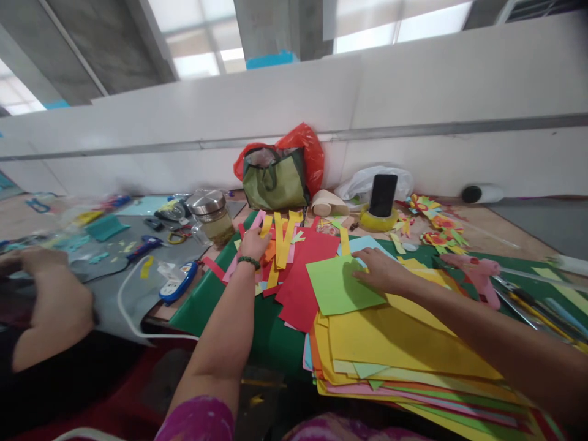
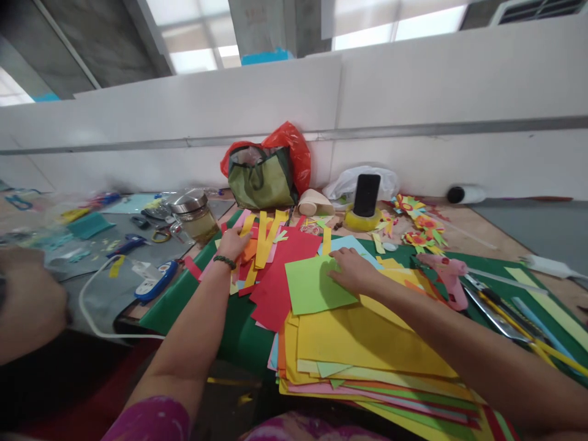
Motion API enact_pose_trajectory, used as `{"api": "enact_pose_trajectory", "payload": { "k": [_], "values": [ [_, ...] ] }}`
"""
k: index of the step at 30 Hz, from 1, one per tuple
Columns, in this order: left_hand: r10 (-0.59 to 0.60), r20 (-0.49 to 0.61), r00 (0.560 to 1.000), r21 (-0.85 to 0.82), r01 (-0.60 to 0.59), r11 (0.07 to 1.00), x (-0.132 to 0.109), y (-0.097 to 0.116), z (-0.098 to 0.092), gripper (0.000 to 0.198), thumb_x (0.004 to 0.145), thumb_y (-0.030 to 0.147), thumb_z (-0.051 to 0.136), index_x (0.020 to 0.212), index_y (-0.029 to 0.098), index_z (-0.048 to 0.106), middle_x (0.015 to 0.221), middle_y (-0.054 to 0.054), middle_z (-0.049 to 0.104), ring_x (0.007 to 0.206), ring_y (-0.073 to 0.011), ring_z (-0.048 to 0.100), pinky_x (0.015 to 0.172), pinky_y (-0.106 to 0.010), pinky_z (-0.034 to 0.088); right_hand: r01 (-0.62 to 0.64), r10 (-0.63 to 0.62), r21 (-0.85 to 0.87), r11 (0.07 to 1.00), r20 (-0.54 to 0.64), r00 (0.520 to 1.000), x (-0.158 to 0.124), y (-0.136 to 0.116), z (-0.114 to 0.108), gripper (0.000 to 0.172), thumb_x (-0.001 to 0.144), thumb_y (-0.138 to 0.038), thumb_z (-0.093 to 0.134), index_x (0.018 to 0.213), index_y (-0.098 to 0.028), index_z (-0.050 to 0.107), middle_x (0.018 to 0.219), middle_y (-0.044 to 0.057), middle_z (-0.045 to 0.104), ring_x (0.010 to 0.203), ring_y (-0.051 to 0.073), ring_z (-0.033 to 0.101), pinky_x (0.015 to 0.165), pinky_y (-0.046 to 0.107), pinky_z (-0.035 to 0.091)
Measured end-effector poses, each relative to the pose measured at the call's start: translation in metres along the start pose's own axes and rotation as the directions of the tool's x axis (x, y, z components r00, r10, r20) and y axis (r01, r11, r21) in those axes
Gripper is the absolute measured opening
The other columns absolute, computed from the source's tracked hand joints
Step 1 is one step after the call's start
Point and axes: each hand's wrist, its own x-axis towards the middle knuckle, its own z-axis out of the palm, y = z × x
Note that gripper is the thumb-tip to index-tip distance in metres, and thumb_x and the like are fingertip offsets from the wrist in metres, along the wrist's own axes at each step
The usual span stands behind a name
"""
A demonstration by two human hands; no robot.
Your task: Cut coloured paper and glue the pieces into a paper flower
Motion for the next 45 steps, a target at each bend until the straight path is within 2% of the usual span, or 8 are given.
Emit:
{"api": "enact_pose_trajectory", "payload": {
  "k": [9,16,22,26,31,36,39,45],
  "values": [
    [-0.083,-0.036,0.996,-0.728,0.031,0.685,-0.001,0.009,-0.012,0.039,0.054,0.039,0.077,0.083,0.015,0.065,0.066,0.001,0.062,0.054,-0.0097,0.055,0.053,-0.022,0.044,0.256,-0.233,0.101,0.961,-0.198,0.952,-0.006,-0.005,-0.004,0.031,0.088,-0.035,0.055,0.112,-0.016,0.064,0.114,0.014,0.064,0.109,0.030,0.057,0.096,0.045,0.045],
    [-0.072,0.047,0.996,-0.849,0.077,0.523,-0.012,0.027,-0.018,0.031,0.075,0.043,0.067,0.087,0.014,0.064,0.060,0.002,0.058,0.048,-0.0068,0.051,0.050,-0.020,0.044,0.284,-0.279,0.144,0.948,-0.057,0.959,-0.026,-0.016,-0.012,0.030,0.089,-0.035,0.053,0.110,-0.018,0.066,0.110,0.013,0.066,0.106,0.028,0.060,0.093,0.042,0.047],
    [0.216,0.202,0.955,-0.788,0.028,0.615,-0.039,0.065,-0.028,0.028,0.085,0.040,0.060,0.095,0.014,0.065,0.059,0.002,0.057,0.051,-0.0085,0.052,0.054,-0.022,0.045,0.213,-0.204,0.440,0.872,-0.067,0.977,-0.038,-0.026,-0.034,0.035,0.088,-0.047,0.051,0.100,-0.021,0.070,0.105,0.009,0.071,0.097,0.024,0.064,0.086,0.036,0.049],
    [0.484,0.452,0.749,-0.699,-0.039,0.714,-0.068,0.108,-0.023,0.035,0.083,0.049,0.060,0.093,0.015,0.065,0.055,0.002,0.057,0.048,-0.0105,0.053,0.051,-0.023,0.044,0.133,-0.064,0.798,0.587,-0.119,0.991,-0.024,-0.033,-0.042,0.043,0.080,-0.059,0.058,0.092,-0.020,0.070,0.097,0.007,0.072,0.092,0.021,0.065,0.079,0.034,0.050],
    [0.553,0.752,0.359,-0.602,0.034,0.798,-0.099,0.139,0.007,0.043,0.077,0.056,0.065,0.075,0.014,0.063,0.054,-0.001,0.060,0.047,-0.0128,0.058,0.050,-0.024,0.046,0.163,0.147,0.986,-0.047,-0.155,0.977,-0.005,-0.032,-0.044,0.045,0.056,-0.051,0.082,0.084,-0.020,0.065,0.078,0.001,0.070,0.069,0.013,0.063,0.064,0.025,0.050],
    [0.537,0.823,0.188,-0.569,0.270,0.777,-0.118,0.143,0.032,0.043,0.075,0.053,0.071,0.088,0.013,0.062,0.070,-0.008,0.071,0.064,-0.0168,0.068,0.060,-0.024,0.048,0.316,0.385,0.949,-0.006,-0.289,0.876,-0.014,-0.008,-0.046,0.041,0.050,-0.037,0.086,0.083,-0.021,0.066,0.071,-0.003,0.069,0.064,0.011,0.061,0.059,0.023,0.048],
    [0.543,0.814,0.205,-0.568,0.473,0.673,-0.125,0.149,0.046,0.046,0.075,0.050,0.072,0.099,0.012,0.060,0.081,-0.012,0.073,0.075,-0.0214,0.071,0.072,-0.030,0.051,0.344,0.382,0.932,0.116,-0.361,0.851,-0.020,0.005,-0.040,0.035,0.055,-0.035,0.083,0.081,-0.020,0.066,0.072,0.000,0.070,0.062,0.013,0.061,0.057,0.025,0.047],
    [0.410,0.803,0.432,-0.593,0.643,0.484,-0.123,0.153,0.085,0.025,0.084,0.036,0.065,0.089,0.012,0.059,0.067,-0.007,0.068,0.060,-0.0169,0.068,0.068,-0.029,0.053,0.311,0.330,0.946,0.089,-0.323,0.887,-0.014,0.009,-0.013,0.034,0.055,-0.034,0.081,0.079,-0.019,0.061,0.060,-0.003,0.066,0.046,0.009,0.050,0.044,0.023,0.039]
  ]
}}
